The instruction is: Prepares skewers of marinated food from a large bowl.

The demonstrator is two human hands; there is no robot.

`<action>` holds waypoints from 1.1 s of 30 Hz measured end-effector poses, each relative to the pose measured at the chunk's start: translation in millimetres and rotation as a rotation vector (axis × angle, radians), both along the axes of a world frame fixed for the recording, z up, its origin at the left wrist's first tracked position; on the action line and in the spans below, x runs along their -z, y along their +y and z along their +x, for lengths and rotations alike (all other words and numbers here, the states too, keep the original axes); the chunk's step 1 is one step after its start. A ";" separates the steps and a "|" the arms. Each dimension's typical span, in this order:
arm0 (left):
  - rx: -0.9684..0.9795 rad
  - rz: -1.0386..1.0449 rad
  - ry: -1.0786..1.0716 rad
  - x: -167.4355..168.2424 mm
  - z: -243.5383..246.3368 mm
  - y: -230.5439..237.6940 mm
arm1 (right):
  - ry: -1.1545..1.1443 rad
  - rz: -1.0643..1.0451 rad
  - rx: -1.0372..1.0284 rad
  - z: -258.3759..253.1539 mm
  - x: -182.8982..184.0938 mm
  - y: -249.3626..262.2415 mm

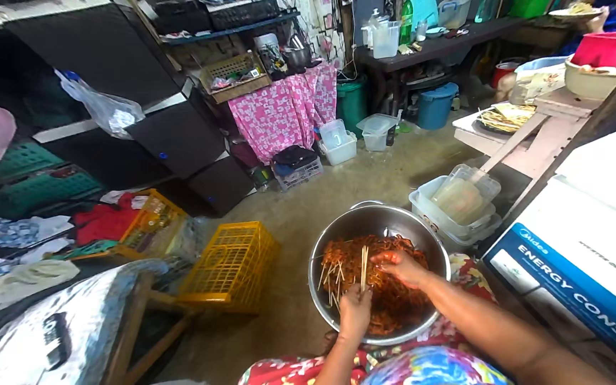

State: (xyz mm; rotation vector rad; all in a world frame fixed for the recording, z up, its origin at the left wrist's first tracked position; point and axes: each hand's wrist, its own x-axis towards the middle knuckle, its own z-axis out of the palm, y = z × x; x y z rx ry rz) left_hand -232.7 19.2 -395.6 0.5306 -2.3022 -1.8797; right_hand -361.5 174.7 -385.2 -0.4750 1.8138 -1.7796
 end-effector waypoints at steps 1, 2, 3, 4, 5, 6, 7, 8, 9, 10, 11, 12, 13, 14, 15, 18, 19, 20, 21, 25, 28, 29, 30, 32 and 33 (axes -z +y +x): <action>-0.028 -0.006 0.017 -0.6 0.4 0.6 | 0.000 0.015 -0.008 -0.6 -1.1 0.2; -0.058 -0.007 0.034 -1.3 1.3 1.1 | 0.000 0.034 -0.010 -1.9 -1.1 0.8; -0.085 0.001 0.050 -1.8 2.0 1.4 | 0.012 0.077 -0.010 -4.0 -0.1 1.8; -0.103 0.012 0.062 -2.1 2.8 1.5 | 0.036 0.157 -0.016 -6.3 1.6 2.6; -0.116 0.025 0.071 -1.7 3.5 1.5 | 0.069 0.287 -0.031 -8.6 4.0 3.3; -0.124 0.038 0.081 -1.0 4.2 1.8 | 0.103 0.449 -0.061 -10.7 5.9 3.9; -0.125 0.049 0.089 -0.5 4.8 2.1 | 0.127 0.605 -0.089 -12.6 7.5 3.6; -0.121 0.058 0.095 0.0 4.9 2.3 | 0.124 0.715 -0.102 -13.9 8.0 3.2; -0.119 0.062 0.102 0.5 4.5 2.6 | 0.100 0.777 -0.094 -14.9 7.4 2.8; -0.117 0.069 0.110 1.1 3.9 2.7 | 0.073 0.806 -0.064 -15.8 5.9 2.8; -0.112 0.078 0.114 1.6 3.8 2.8 | 0.059 0.822 -0.024 -15.6 2.8 3.5; -0.106 0.086 0.111 1.3 4.2 2.8 | 0.060 0.830 0.009 -14.4 -2.3 5.3; -0.103 0.092 0.107 -1.1 4.7 3.0 | 0.074 0.831 0.024 -13.8 -9.3 8.1; -0.100 0.093 0.107 -5.6 4.3 2.8 | 0.109 0.812 0.030 -14.9 -18.5 11.8; -0.096 0.092 0.115 -12.6 3.0 1.9 | 0.154 0.773 0.044 -16.9 -31.7 15.9; -0.067 0.083 0.171 -49.0 -4.8 -1.4 | 0.209 0.616 0.123 -20.9 -91.4 27.1; -0.056 0.096 0.197 -63.6 -7.9 -1.8 | 0.223 0.557 0.155 -21.4 -110.4 29.9; -0.044 0.113 0.228 -79.5 -11.0 -1.4 | 0.259 0.495 0.183 -23.6 -124.9 32.6; -0.037 0.132 0.273 -95.3 -14.4 -0.4 | 0.306 0.432 0.208 -25.0 -138.4 35.2; 0.004 0.168 0.447 -148.9 -21.6 3.7 | 0.471 0.149 0.301 -26.4 -193.1 43.3; 0.030 0.174 0.533 -167.9 -20.2 6.4 | 0.527 0.025 0.324 -24.4 -220.0 46.6; 0.036 0.167 0.554 -169.6 -19.1 6.7 | 0.522 -0.002 0.309 -24.4 -220.8 46.4; 0.039 0.161 0.569 -168.9 -17.7 6.7 | 0.502 -0.029 0.281 -24.8 -217.2 46.0; 0.027 0.150 0.567 -159.1 -13.9 5.5 | 0.429 -0.073 0.192 -25.9 -194.9 45.5; 0.011 0.143 0.554 -150.2 -11.9 4.3 | 0.380 -0.073 0.132 -26.1 -178.1 44.8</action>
